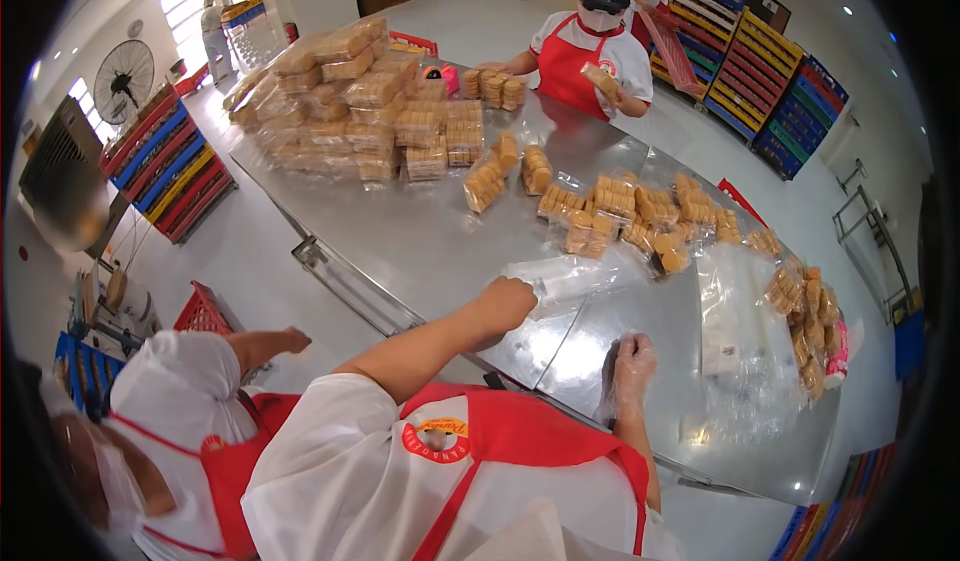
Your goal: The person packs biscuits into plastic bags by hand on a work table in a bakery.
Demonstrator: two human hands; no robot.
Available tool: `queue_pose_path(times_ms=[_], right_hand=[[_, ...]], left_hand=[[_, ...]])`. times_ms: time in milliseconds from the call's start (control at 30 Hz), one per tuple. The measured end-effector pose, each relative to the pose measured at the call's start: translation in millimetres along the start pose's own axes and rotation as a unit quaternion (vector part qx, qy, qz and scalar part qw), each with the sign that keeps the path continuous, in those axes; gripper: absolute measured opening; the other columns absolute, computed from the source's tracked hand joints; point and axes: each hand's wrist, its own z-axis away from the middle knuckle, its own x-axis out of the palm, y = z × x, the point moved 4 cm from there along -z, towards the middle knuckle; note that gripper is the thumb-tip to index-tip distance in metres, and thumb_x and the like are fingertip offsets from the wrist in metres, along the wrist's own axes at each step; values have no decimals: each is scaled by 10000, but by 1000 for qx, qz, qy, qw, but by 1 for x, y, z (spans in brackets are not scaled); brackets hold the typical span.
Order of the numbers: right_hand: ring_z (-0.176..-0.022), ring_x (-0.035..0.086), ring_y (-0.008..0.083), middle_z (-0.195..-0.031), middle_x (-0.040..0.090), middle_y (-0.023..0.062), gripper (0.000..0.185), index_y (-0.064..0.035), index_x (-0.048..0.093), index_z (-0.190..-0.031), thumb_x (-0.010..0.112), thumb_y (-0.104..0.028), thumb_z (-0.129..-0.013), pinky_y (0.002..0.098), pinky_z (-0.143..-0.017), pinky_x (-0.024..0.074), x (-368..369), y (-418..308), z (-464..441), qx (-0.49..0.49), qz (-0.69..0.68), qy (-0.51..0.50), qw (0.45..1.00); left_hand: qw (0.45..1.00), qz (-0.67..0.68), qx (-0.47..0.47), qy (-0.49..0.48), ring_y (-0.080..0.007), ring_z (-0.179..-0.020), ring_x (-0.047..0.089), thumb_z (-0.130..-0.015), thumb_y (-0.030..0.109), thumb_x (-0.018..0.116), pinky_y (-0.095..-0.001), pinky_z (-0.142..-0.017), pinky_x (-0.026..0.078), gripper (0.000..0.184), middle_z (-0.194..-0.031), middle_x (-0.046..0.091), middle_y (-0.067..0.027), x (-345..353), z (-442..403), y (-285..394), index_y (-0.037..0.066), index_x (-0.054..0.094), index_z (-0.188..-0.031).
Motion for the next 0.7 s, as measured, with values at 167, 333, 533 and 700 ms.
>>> queue_pose_path(times_ms=[167, 333, 533, 700], right_hand=[[-756, 622, 358, -834, 652, 214, 207, 20, 651, -872, 596, -175, -915, 425, -687, 491, -1, -3, 5, -68, -1, 13, 998], [-757, 641, 369, -813, 665, 183, 169, -23, 657, -865, 718, -165, -796, 438, -656, 511, 27, -48, 42, -233, 74, -203, 948], [-679, 535, 123, -887, 588, 48, 555, -73, 521, -1319, 725, -259, -837, 239, -549, 413, 27, -147, 34, 80, -546, -359, 753], [-564, 433, 73, -726, 553, 10, 290, -39, 607, -1155, 653, -222, -935, 219, -489, 327, -46, -142, -24, -6, -609, -112, 785]], left_hand=[[994, 40, -27, 93, -349, -886, 636, -819, 82, 556, -453, -772, 502, 127, -895, 661, -141, -113, 15, -5, 48, 678, -823], [927, 279, -26, 248, -244, -821, 659, -856, 56, 680, -348, -707, 520, 58, -847, 644, -106, -232, 56, 29, 9, 647, -850], [790, 580, 70, 183, -150, -790, 665, -850, -20, 707, -255, -665, 519, 105, -866, 634, -74, -170, 47, 71, -5, 620, -908], [758, 648, 72, -22, -136, -811, 654, -857, -30, 690, -248, -691, 520, 125, -871, 629, -58, -107, 47, 59, 5, 571, -875]])
